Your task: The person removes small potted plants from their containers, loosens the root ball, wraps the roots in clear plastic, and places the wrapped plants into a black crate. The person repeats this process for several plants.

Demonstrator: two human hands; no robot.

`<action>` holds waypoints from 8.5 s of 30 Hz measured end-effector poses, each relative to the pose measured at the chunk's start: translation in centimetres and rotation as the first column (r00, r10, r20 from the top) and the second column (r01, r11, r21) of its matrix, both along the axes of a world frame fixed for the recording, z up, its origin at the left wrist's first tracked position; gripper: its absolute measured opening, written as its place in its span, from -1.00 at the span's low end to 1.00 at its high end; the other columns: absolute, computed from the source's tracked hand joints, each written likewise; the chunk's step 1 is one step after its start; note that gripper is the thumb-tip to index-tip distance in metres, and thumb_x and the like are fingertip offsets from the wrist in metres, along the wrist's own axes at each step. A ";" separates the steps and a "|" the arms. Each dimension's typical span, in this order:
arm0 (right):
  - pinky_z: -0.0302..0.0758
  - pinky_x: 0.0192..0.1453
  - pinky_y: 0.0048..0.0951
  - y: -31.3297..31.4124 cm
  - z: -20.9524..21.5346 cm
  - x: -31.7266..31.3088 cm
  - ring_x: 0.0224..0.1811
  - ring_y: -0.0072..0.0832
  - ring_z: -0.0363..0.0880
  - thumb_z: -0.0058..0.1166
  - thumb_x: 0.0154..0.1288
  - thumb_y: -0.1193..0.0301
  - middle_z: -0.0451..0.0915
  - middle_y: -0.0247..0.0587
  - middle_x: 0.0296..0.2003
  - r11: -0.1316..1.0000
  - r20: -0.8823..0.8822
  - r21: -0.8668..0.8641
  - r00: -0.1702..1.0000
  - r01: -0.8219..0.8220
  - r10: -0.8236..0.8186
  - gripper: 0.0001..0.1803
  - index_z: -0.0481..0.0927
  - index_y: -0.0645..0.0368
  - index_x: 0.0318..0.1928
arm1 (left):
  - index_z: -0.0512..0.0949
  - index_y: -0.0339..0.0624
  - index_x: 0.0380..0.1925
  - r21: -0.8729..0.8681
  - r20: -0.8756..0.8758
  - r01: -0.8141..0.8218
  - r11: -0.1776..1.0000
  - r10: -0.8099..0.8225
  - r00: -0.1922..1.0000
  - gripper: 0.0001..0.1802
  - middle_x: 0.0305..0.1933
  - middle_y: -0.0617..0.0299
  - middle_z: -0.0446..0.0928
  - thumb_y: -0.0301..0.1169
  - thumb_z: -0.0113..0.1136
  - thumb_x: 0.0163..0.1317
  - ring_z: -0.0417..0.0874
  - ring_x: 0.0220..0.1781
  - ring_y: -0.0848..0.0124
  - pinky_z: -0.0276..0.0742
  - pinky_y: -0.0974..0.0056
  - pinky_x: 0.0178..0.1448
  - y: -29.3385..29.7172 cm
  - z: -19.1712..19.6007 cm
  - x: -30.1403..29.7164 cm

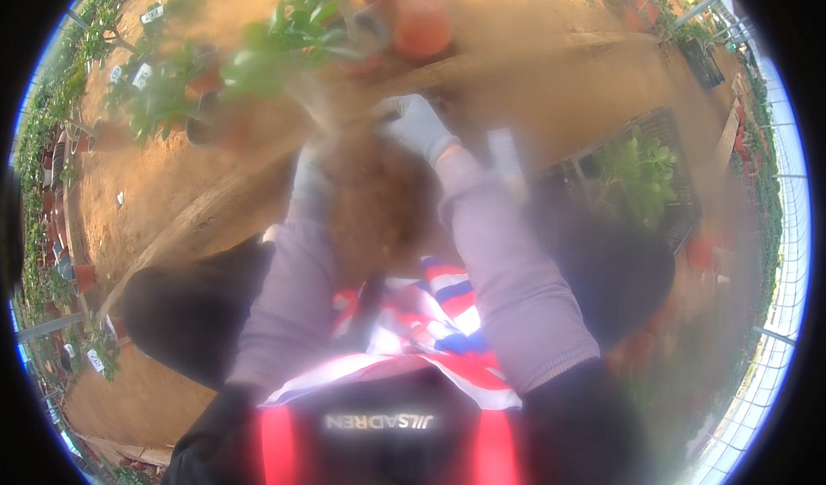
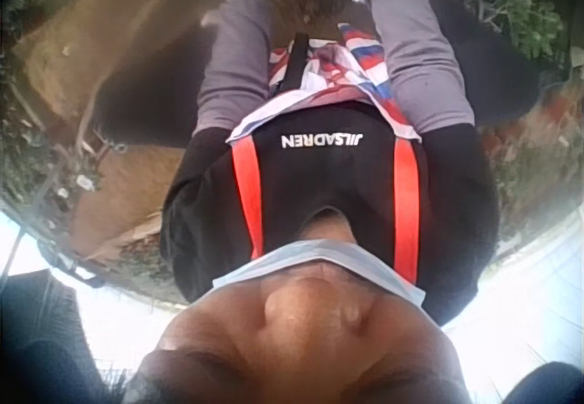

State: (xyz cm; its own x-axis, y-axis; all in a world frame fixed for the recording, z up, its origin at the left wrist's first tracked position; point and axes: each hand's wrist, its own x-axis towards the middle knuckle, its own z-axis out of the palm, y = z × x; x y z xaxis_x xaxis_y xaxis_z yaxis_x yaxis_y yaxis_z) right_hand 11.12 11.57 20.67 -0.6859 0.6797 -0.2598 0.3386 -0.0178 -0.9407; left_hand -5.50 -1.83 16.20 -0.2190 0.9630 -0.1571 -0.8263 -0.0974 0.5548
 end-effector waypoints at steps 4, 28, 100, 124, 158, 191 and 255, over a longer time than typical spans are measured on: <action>0.53 0.20 -0.41 2.6 -2.8 4.8 0.07 -0.43 0.62 0.22 0.24 0.56 0.69 -0.23 0.01 0.980 0.162 0.190 0.986 -0.063 0.032 -0.63 0.67 0.18 0.08 | 0.58 -0.29 0.08 -0.004 0.013 -0.010 1.000 0.010 1.000 -0.56 0.07 0.17 0.65 -0.42 0.33 0.18 0.62 0.13 0.33 0.43 0.22 0.32 0.2 -0.9 -0.3; 0.51 0.14 -0.49 -2.1 3.8 3.5 -0.08 -0.56 0.59 0.32 0.32 0.39 0.64 -0.28 -0.12 0.930 -0.334 -0.013 0.875 0.367 -0.350 -0.64 0.55 0.26 0.05 | 0.56 -0.30 0.03 0.185 -0.137 0.111 0.976 -0.086 0.987 -0.61 -0.04 0.16 0.64 -0.50 0.31 0.18 0.67 0.02 0.35 0.57 0.27 0.19 3.2 2.8 1.1; 0.61 0.00 -0.40 1.3 8.5 -0.1 -0.11 -0.39 0.65 0.21 0.32 0.52 0.71 -0.09 -0.18 0.739 -0.514 0.422 0.810 0.525 -0.282 -0.89 0.61 0.29 -0.19 | 0.54 -0.29 0.07 0.210 0.124 0.110 0.971 -0.138 0.983 -0.59 -0.05 0.26 0.61 -0.47 0.33 0.20 0.61 0.00 0.44 0.52 0.32 0.19 2.1 9.5 1.0; 0.49 -0.33 -0.63 -4.1 10.1 -3.8 -0.42 -0.70 0.54 0.29 0.28 0.56 0.64 -0.39 -0.43 0.919 -0.426 0.129 0.858 0.372 -0.287 -0.95 0.66 0.24 -0.32 | 0.49 -0.25 0.06 0.133 -0.542 -0.128 0.983 0.180 0.821 -0.62 -0.05 0.24 0.58 -0.48 0.35 0.28 0.61 -0.16 0.50 0.56 0.43 0.00 3.4 9.2 -0.6; 0.44 0.36 -0.23 -2.5 8.1 -1.2 0.17 -0.25 0.56 -0.02 0.38 0.47 0.59 0.00 0.13 0.768 -0.724 -0.620 0.494 -0.160 -0.481 -0.56 0.47 0.44 0.21 | 0.49 -0.30 0.05 0.033 -0.073 0.091 0.995 -0.088 0.993 -0.55 -0.06 0.20 0.62 -0.49 0.39 0.17 0.67 -0.09 0.40 0.64 0.28 0.02 4.1 8.2 -0.8; 0.54 0.06 -0.52 -7.1 14.1 -1.8 -0.03 -0.59 0.59 0.41 0.16 0.51 0.65 -0.35 -0.02 0.879 -0.632 -0.009 0.679 0.476 -0.374 -0.54 0.61 0.23 0.10 | 0.46 -0.37 0.24 0.143 -0.450 0.223 0.964 -0.137 0.883 -0.53 0.19 0.21 0.55 -0.42 0.22 0.37 0.55 0.19 0.45 0.42 0.34 0.28 0.9 16.1 0.2; 0.45 0.20 -0.41 -8.8 14.5 0.2 0.08 -0.52 0.53 0.24 0.34 0.43 0.59 -0.23 0.05 0.839 -0.688 0.014 0.614 0.544 -0.387 -0.59 0.55 0.31 0.14 | 0.38 -0.32 0.32 0.024 -0.510 -0.074 0.997 0.076 0.857 -0.46 -0.03 0.30 0.59 -0.41 0.15 0.37 0.58 -0.14 0.60 0.52 0.45 -0.04 2.1 17.0 3.8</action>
